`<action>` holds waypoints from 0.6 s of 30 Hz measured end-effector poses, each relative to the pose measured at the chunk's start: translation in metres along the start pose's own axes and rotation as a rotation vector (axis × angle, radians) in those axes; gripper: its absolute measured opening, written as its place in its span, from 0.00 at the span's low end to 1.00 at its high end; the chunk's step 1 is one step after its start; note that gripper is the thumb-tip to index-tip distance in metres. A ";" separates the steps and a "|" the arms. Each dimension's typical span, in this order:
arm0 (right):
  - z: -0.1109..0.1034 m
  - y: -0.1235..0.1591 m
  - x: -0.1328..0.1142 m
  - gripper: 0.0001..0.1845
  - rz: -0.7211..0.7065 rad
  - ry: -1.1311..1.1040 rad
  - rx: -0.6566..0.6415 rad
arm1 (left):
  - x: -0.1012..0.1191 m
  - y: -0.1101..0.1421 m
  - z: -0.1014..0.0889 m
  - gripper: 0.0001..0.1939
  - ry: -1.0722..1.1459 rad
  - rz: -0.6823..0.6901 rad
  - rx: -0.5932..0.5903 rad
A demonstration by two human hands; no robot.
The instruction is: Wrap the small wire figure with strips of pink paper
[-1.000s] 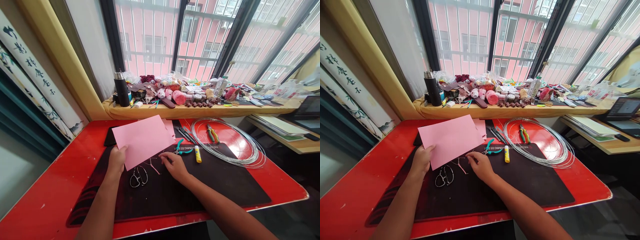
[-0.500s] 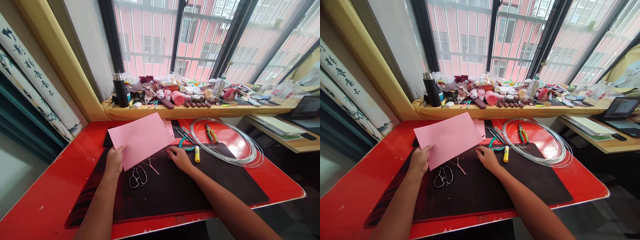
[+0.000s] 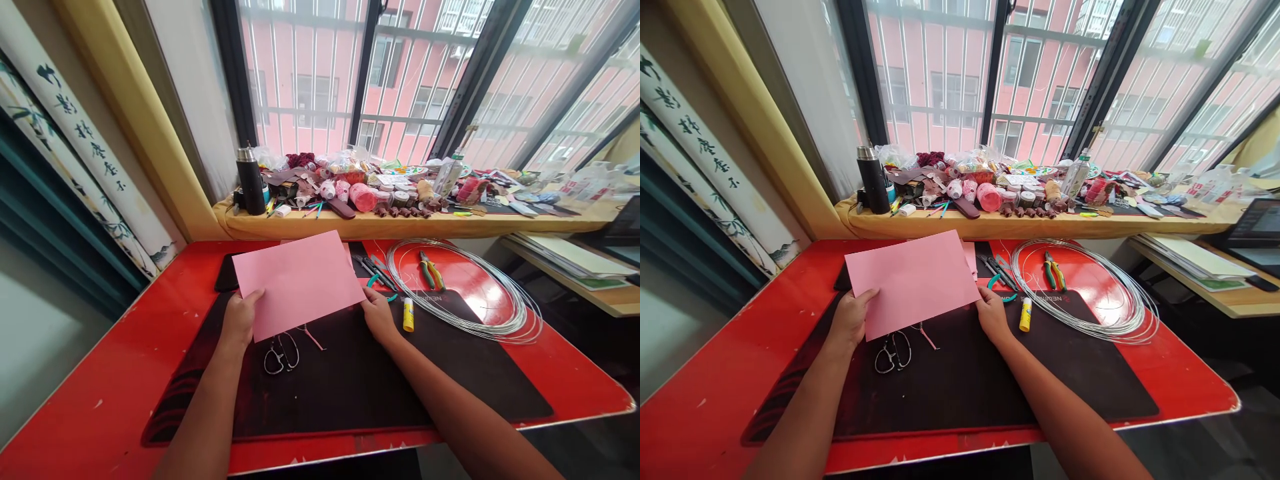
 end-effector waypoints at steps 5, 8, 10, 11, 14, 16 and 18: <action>-0.005 0.007 -0.001 0.33 0.081 -0.170 0.052 | 0.000 0.000 0.000 0.22 0.011 -0.009 0.004; 0.001 0.014 -0.002 0.32 0.152 -0.295 0.028 | -0.001 0.001 0.002 0.21 0.015 -0.024 -0.005; 0.008 0.018 -0.003 0.29 0.173 -0.326 -0.002 | -0.001 0.002 0.003 0.20 0.019 -0.029 -0.012; 0.011 0.019 -0.003 0.28 0.173 -0.318 -0.012 | -0.001 0.002 0.003 0.19 0.022 -0.031 -0.015; 0.017 0.021 -0.002 0.26 0.179 -0.289 -0.013 | -0.001 0.003 0.003 0.18 0.033 -0.037 -0.018; 0.019 0.023 0.001 0.26 0.188 -0.278 -0.009 | 0.000 0.003 0.003 0.17 0.041 -0.038 -0.014; 0.019 0.024 0.004 0.27 0.195 -0.272 -0.005 | 0.000 0.003 0.002 0.16 0.056 -0.039 -0.012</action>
Point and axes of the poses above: each hand's wrist, its own y-axis away from the middle knuckle, its own z-axis out of the palm, x = y × z, the point moved 8 cm from there along -y, towards the middle knuckle, and after that the axes turned 4 degrees about -y, right-handed, at the moved point
